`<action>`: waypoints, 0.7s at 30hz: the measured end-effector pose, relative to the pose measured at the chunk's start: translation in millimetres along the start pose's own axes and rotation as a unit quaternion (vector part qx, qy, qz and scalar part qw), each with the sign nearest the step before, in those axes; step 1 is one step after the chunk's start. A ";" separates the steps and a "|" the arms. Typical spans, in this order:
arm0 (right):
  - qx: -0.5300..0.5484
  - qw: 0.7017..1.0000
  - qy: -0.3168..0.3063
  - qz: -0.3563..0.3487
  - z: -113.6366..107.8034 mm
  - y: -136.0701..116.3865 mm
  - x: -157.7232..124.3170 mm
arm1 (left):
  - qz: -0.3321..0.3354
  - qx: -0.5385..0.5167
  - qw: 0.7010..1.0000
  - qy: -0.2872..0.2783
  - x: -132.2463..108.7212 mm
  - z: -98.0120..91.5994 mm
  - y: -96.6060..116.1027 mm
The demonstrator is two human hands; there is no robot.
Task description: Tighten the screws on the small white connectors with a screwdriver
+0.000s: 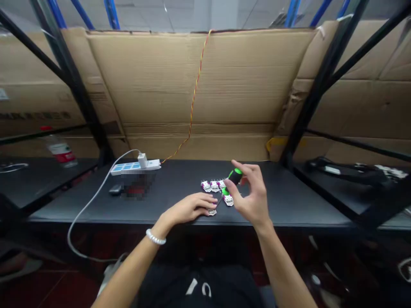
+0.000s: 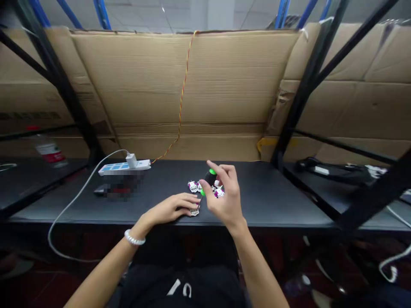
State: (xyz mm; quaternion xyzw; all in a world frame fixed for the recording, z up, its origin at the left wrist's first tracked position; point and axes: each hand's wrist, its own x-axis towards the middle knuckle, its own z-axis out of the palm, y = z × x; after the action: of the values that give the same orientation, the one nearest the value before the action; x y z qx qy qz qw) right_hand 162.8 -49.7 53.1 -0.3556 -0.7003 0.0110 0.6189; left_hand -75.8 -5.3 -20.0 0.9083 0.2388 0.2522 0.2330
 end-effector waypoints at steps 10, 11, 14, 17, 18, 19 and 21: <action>0.053 0.998 -0.035 -0.011 1.6 1.2 -2.2 | 0.001 0.000 1.000 0.003 0.4 0.2 0.4; 0.049 0.998 -0.032 -0.010 1.7 1.2 -2.5 | 0.000 0.002 1.000 0.004 0.3 0.2 0.2; 0.092 0.994 -0.064 -0.005 0.8 1.0 -3.7 | -0.001 0.003 1.000 -0.002 0.3 -0.6 1.5; 0.131 0.987 -0.088 -0.010 -0.8 -0.4 -3.7 | 0.002 0.002 1.000 0.003 0.6 -1.5 3.6; 0.121 0.989 -0.083 -0.013 -1.1 -1.1 -3.3 | 0.003 0.003 1.000 0.003 0.6 -1.5 3.9; 0.101 0.992 -0.074 -0.014 -1.3 -1.7 -2.7 | 0.004 0.006 1.000 0.005 0.6 -1.5 3.8; 0.055 0.997 -0.046 -0.011 -1.5 -2.2 -1.6 | 0.003 0.010 1.000 0.003 0.5 -1.1 2.9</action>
State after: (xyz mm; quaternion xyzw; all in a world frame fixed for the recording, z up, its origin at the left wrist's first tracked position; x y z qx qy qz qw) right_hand 163.0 -52.8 53.1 -0.3120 -0.7305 0.0589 0.6046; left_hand -75.1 -6.9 -17.5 0.9104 0.2394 0.2536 0.2227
